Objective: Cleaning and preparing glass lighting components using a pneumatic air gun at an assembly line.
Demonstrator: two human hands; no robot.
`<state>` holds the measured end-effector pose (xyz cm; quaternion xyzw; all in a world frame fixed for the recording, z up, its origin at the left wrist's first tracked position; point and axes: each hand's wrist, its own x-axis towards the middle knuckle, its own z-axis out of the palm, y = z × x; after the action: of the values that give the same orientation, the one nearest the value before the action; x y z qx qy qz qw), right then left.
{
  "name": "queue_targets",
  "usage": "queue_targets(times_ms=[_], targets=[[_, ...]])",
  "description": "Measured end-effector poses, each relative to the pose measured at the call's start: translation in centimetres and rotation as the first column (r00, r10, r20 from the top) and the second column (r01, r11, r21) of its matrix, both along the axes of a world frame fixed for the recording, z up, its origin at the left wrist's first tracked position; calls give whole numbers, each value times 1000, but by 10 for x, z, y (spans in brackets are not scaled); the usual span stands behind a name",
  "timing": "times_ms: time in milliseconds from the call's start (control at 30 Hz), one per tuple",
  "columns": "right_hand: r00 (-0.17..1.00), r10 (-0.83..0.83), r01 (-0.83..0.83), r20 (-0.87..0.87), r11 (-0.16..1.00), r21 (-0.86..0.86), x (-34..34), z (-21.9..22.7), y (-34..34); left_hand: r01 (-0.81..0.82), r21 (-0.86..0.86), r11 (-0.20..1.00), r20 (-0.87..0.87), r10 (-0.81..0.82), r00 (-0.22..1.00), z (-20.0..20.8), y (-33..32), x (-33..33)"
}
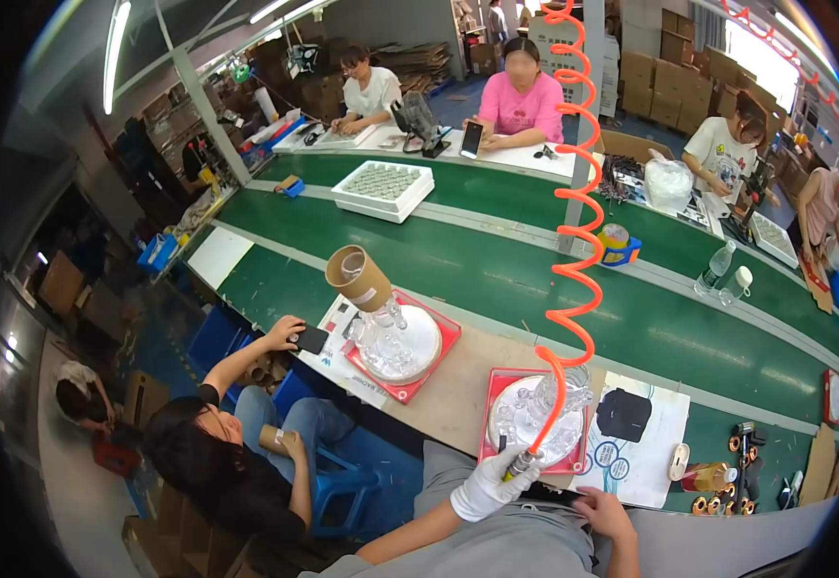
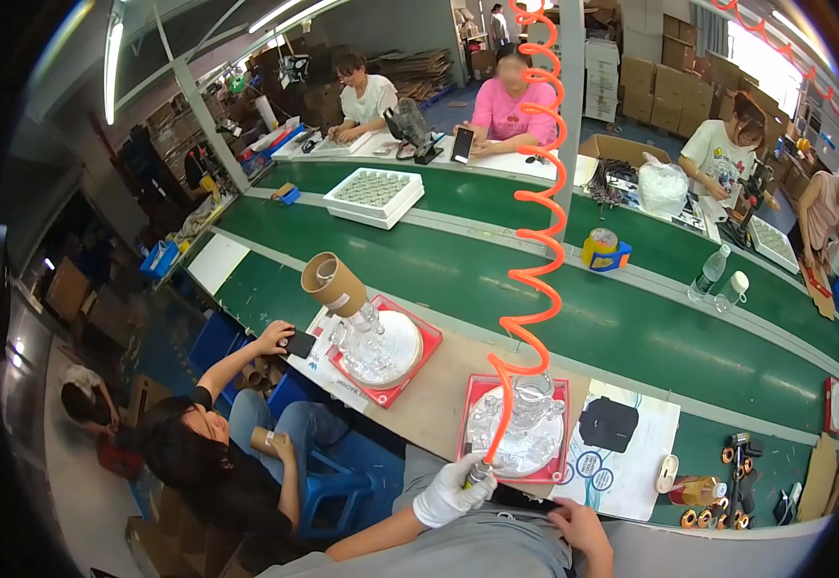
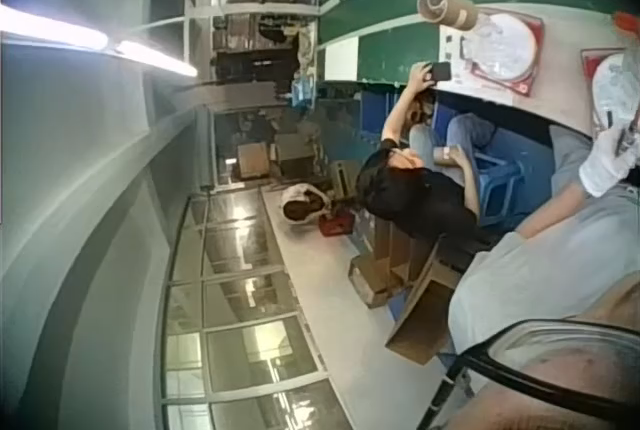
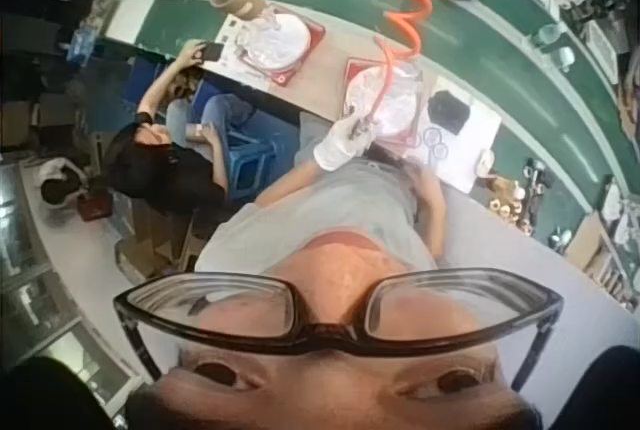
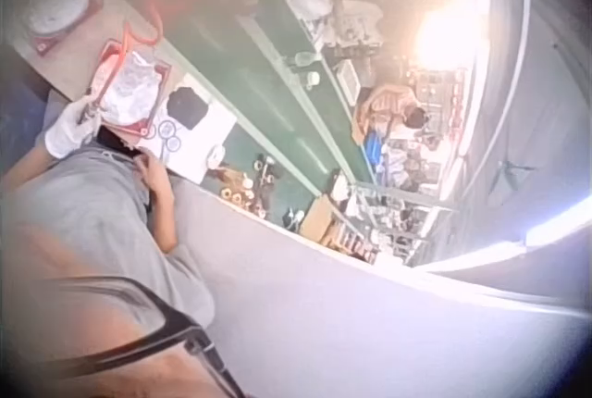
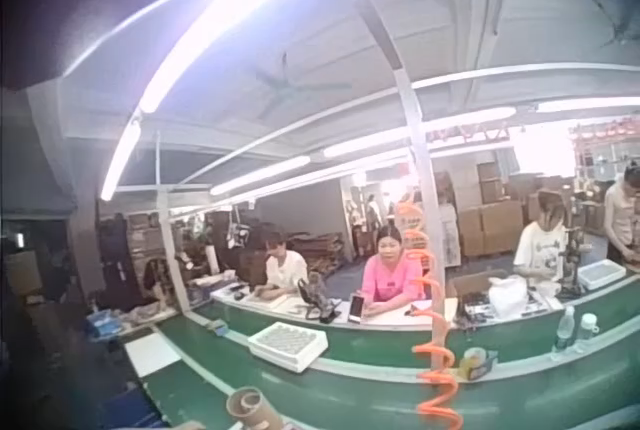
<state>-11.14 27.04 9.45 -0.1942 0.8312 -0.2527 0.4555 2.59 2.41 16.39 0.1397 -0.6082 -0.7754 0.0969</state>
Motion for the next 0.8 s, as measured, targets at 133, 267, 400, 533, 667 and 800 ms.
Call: queue_targets(times_ms=[133, 267, 400, 533, 667, 800], targets=[[997, 44, 4, 66, 803, -596, 16, 67, -40, 156, -347, 925, -44, -182, 982, 2, 6, -11], [974, 108, 89, 197, 620, -780, 34, 63, -60, 112, -578, 809, -150, -240, 959, 25, 17, -20], [990, 85, 43, 109, 562, -826, 30, 32, -65, 31, -739, 673, -258, -325, 910, 27, 22, -34], [975, -103, -105, -196, 560, -822, 26, 27, -82, 7, -837, 546, -290, -456, 841, 54, -6, -55], [865, -222, 501, 450, 407, -763, 18, 63, -70, -402, -780, 480, -478, -42, 877, 55, -33, -61], [850, -291, 494, 439, 156, -855, 3, 98, -51, -430, -820, 377, -425, 102, 899, 49, -52, -79]])
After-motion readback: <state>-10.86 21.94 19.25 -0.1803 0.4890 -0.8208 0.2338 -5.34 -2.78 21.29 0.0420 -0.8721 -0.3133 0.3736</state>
